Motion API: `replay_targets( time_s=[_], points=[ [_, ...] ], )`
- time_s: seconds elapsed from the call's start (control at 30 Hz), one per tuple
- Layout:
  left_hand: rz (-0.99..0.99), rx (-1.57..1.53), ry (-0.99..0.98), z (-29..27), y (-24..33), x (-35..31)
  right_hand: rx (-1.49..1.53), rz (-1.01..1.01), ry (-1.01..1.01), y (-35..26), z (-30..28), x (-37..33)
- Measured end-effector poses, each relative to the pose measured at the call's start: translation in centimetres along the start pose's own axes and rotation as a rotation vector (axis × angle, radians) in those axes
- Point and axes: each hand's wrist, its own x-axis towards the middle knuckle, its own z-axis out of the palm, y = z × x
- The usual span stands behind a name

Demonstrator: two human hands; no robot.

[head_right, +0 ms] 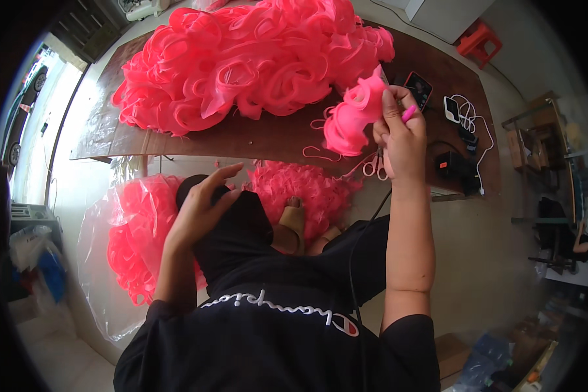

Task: Crafting pink fabric flowers using a crochet hook and scissors.

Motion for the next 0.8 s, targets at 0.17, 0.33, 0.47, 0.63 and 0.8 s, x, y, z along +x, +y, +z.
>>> replay_targets(
  time_s=[0.17, 0.33, 0.47, 0.63, 0.8],
  points=[
    [0.232, -0.435, 0.076, 5.2, 1.3, 5.1, 0.091, 0.127, -0.185, -2.4, 2.0, -3.4],
    [0.029, -1.465, -0.441, 7.1, 3.2, 6.4, 0.089, 0.252, -0.177, -2.7, 2.2, -5.2],
    [0.008, -1.673, -0.445, 7.9, 3.3, 4.6, -0.107, 0.223, -0.05, -1.7, 1.9, -5.6],
    [0.119, -1.76, -0.464, 7.3, 2.5, 3.7, -0.328, 0.096, 0.064, -0.2, 0.7, -5.5],
    [-0.053, -1.816, -0.336, 7.3, 4.7, 3.5, -0.479, 0.029, 0.13, 0.6, 0.2, -5.6]
  ],
)
